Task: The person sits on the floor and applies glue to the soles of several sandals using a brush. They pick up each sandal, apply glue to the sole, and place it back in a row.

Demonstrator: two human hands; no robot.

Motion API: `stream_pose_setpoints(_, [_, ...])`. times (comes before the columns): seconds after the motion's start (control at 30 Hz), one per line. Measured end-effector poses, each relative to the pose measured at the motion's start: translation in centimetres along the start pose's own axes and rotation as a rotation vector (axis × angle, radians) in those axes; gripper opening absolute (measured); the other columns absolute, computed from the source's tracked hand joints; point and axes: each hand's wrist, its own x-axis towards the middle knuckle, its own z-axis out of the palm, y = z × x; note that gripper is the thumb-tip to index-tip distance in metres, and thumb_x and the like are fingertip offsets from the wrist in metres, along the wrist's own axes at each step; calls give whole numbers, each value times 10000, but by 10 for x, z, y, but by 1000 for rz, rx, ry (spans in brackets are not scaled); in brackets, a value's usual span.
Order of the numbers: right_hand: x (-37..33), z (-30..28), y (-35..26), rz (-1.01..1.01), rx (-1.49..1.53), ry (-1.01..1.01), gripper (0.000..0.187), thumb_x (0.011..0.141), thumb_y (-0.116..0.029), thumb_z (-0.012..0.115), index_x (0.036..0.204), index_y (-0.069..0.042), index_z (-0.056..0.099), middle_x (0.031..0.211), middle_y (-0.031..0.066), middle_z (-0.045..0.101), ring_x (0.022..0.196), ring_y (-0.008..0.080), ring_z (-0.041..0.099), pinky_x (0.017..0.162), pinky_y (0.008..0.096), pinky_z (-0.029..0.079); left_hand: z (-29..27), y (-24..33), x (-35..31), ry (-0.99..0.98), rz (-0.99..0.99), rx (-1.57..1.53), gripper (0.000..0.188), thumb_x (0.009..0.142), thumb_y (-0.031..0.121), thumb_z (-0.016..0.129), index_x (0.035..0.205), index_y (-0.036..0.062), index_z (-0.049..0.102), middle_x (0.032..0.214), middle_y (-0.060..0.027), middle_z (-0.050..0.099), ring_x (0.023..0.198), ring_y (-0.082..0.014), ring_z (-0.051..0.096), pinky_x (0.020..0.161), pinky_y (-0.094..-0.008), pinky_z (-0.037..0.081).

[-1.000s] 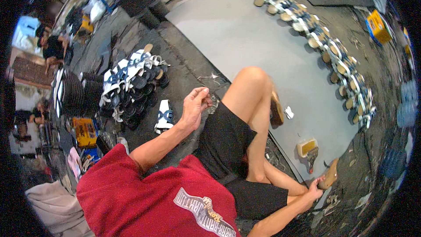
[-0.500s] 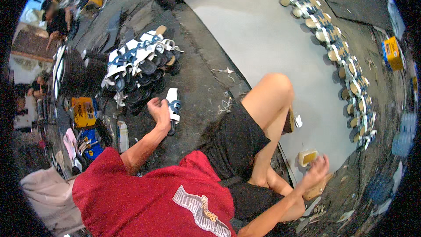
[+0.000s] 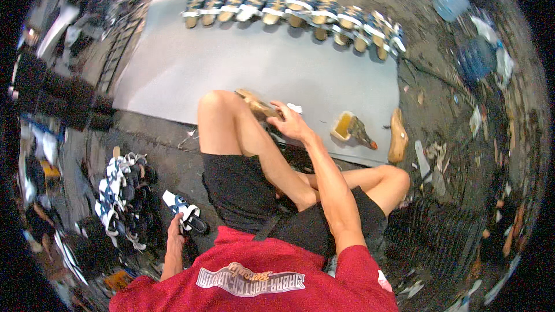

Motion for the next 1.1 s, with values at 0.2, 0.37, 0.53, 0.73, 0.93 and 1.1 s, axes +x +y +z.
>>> stream_pose_setpoints(0.2, [5, 25, -13, -64, -344, 69, 642, 1011, -497, 578, 1492, -80, 488, 1227, 348, 580, 1181, 483, 563, 1027, 534, 460, 16, 49, -23, -17, 203, 117, 260, 825, 207, 762, 973, 1, 703, 879, -76, 694, 789, -234, 696, 694, -373, 559])
stream_pose_setpoints(0.37, [4, 5, 8, 7, 17, 106, 569, 1042, -433, 574, 1476, -70, 513, 1321, 304, 607, 1197, 379, 601, 1023, 445, 480, 80, 106, -68, -451, 492, -464, 510, 866, 148, 663, 1320, -61, 563, 1232, -205, 681, 1104, -351, 700, 982, -480, 582])
stream_pose_setpoints(0.53, [-67, -26, -23, -18, 750, 368, 514, 1036, -319, 629, 1428, 0, 534, 1381, 118, 602, 1219, 192, 566, 1043, 346, 469, 186, 184, -193, -969, 721, -565, 788, 916, 347, 604, 1572, 3, 335, 1537, -291, 462, 1327, -412, 570, 1142, -552, 452])
stream_pose_setpoints(0.73, [-203, -66, -182, -246, 370, 387, 671, 902, -190, 747, 1488, -10, 474, 1346, 134, 603, 1238, 221, 580, 1070, 377, 463, 310, 241, -271, -1515, 466, -744, 836, 954, 560, 546, 1530, -23, 380, 1405, -334, 528, 1263, -465, 568, 1092, -643, 446])
stream_pose_setpoints(0.93, [-253, -37, -250, -151, 19, 421, 615, 829, -109, 812, 1408, -30, 618, 1309, 221, 666, 1203, 328, 662, 1052, 392, 500, 380, 209, -332, -1625, 239, -725, 984, 900, 705, 568, 1517, -30, 348, 1399, -283, 512, 1387, -470, 446, 1162, -684, 352])
stream_pose_setpoints(1.1, [-207, -2, -227, -161, 36, 832, 570, 858, -170, 796, 1367, 15, 616, 1171, 173, 627, 1179, 353, 574, 1019, 450, 464, 382, 143, -339, -1659, 475, -276, 847, 919, 533, 593, 1493, -62, 410, 1466, -244, 518, 1367, -430, 512, 1126, -565, 464])
